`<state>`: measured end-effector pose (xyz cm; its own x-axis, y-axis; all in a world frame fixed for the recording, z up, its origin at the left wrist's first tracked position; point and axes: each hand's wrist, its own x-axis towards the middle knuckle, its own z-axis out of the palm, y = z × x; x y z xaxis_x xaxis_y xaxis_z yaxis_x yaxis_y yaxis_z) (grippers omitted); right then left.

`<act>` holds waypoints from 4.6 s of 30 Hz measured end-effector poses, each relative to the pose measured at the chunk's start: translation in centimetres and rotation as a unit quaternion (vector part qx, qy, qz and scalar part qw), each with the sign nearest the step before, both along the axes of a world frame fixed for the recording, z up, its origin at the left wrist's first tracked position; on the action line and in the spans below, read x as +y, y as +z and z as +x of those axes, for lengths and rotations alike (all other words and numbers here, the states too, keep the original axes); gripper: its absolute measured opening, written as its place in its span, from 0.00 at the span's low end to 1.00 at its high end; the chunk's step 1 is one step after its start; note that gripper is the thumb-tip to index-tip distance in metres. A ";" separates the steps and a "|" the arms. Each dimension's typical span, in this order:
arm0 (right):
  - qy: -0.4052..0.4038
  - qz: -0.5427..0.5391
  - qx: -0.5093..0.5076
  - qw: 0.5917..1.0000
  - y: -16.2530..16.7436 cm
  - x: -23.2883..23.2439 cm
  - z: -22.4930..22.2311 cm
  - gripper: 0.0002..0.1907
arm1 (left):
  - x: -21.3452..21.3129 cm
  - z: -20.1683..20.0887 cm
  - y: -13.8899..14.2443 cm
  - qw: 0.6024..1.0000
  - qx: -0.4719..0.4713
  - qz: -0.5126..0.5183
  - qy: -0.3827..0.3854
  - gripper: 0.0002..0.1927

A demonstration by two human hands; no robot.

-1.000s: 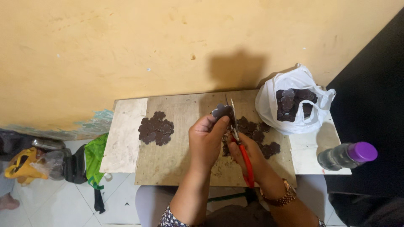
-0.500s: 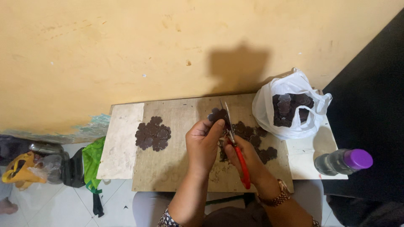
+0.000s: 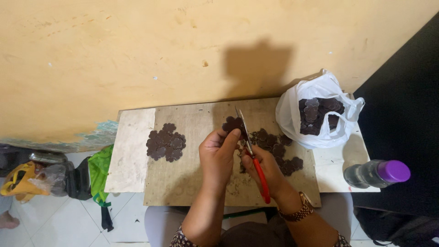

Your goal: The person uses red-handled scissors to cut dark brown material into flower-like shapes. They hold the material in the left hand and cut with the right, placing finished pieces on the table and discarding trimmings.

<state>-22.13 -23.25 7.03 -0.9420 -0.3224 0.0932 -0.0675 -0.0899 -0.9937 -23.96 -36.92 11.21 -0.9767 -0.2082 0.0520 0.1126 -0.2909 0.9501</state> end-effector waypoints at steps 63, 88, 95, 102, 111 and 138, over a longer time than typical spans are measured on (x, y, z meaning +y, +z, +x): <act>0.088 0.005 -0.066 0.994 0.7 1.9 3.9 0.24 | -3.4 3.3 1.2 0.989 -0.010 -0.044 -0.143 0.07; 0.046 0.022 -0.041 0.998 2.1 2.3 3.0 0.23 | -1.9 0.8 1.3 0.981 -0.038 0.036 -0.185 0.06; 0.028 0.021 -0.078 0.996 4.1 2.2 3.0 0.23 | -1.6 0.3 1.7 0.978 0.020 0.086 -0.190 0.08; 0.114 -0.029 -0.020 0.993 5.6 1.8 3.4 0.23 | -2.2 1.4 1.9 0.965 -0.048 0.163 -0.198 0.06; 0.080 0.025 -0.009 0.996 5.9 1.2 4.2 0.26 | -3.3 2.5 2.9 0.959 -0.071 0.182 -0.207 0.05; 0.077 0.007 0.052 0.996 10.9 -0.7 5.1 0.32 | -2.9 2.7 7.5 0.977 0.029 0.125 -0.171 0.06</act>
